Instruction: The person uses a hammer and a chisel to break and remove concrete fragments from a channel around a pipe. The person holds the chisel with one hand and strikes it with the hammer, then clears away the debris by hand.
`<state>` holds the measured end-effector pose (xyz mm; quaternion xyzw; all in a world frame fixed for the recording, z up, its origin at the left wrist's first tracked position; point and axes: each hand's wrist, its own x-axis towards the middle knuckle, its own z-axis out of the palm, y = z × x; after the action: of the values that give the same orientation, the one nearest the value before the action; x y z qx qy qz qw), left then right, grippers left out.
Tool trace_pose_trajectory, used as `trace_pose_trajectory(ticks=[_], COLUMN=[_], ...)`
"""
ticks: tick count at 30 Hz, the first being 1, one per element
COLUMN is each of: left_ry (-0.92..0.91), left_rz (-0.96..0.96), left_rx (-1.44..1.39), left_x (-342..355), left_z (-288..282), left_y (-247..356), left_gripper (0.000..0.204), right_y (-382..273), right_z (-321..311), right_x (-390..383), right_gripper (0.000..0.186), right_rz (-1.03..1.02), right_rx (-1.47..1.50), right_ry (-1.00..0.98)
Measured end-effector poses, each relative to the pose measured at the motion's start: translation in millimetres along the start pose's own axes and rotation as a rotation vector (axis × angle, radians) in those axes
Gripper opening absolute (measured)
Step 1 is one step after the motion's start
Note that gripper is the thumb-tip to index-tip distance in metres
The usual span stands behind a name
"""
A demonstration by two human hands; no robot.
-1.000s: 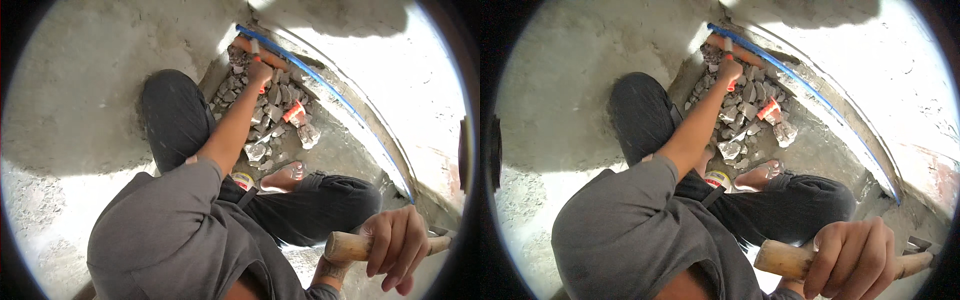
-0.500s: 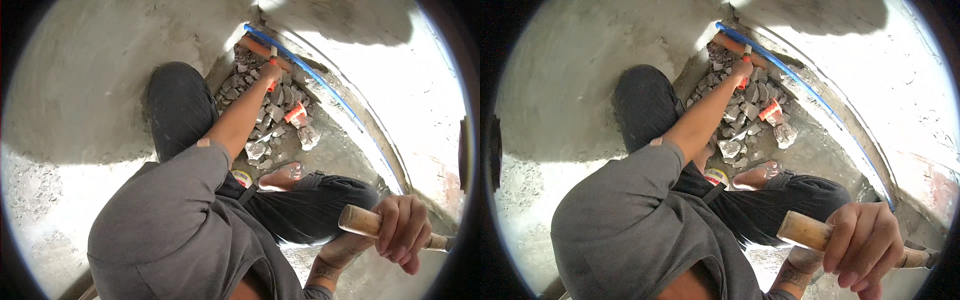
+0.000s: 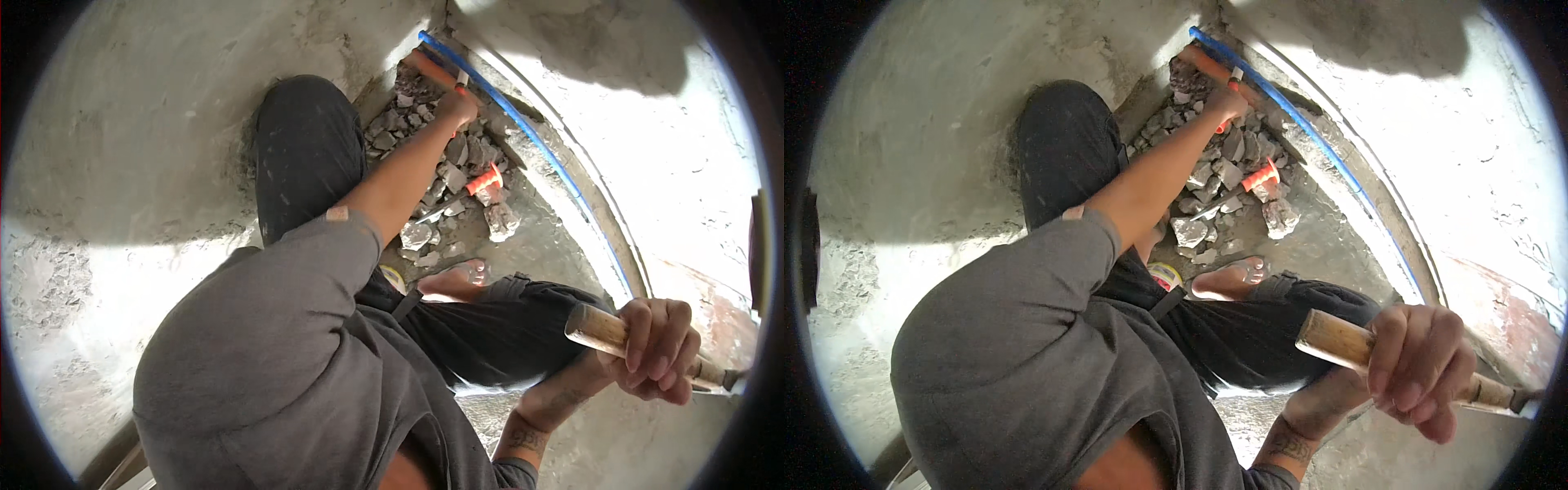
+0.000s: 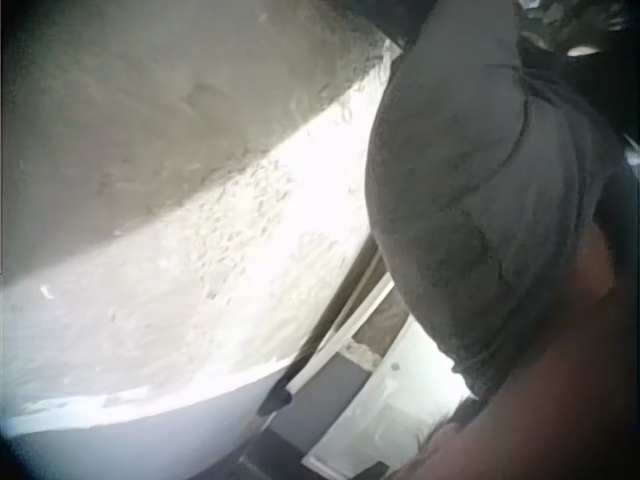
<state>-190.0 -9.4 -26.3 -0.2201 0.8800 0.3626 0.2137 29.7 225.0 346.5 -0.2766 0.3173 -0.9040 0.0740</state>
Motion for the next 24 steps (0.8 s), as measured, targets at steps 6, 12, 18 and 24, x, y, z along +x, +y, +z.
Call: trace_pose_trajectory(ticks=[6, 12, 18, 24], left_ry=[-0.090, 0.018, 0.014, -0.186], left_rz=[0.016, 0.061, -0.181, -0.056], left_rx=[-0.271, -0.062, -0.410, -0.327], left_x=[71.4, -32.0, 18.4, -3.3], left_z=[-7.8, -7.6, -4.6, 34.4], left_y=[-84.9, 0.8, -32.9, -22.1], left_gripper=[0.026, 0.028, 0.025, 0.027], right_y=[22.7, 9.1, 15.5, 12.7], right_z=[8.4, -7.3, -2.7, -7.2], right_x=[7.3, -3.8, 7.1, 3.9], right_gripper=[0.024, 0.023, 0.023, 0.022], right_rz=[0.054, 0.091, 0.035, 0.096], right_rx=[0.094, -0.044, 0.088, 0.049], right_ry=[-0.082, -0.020, -0.071, -0.042])
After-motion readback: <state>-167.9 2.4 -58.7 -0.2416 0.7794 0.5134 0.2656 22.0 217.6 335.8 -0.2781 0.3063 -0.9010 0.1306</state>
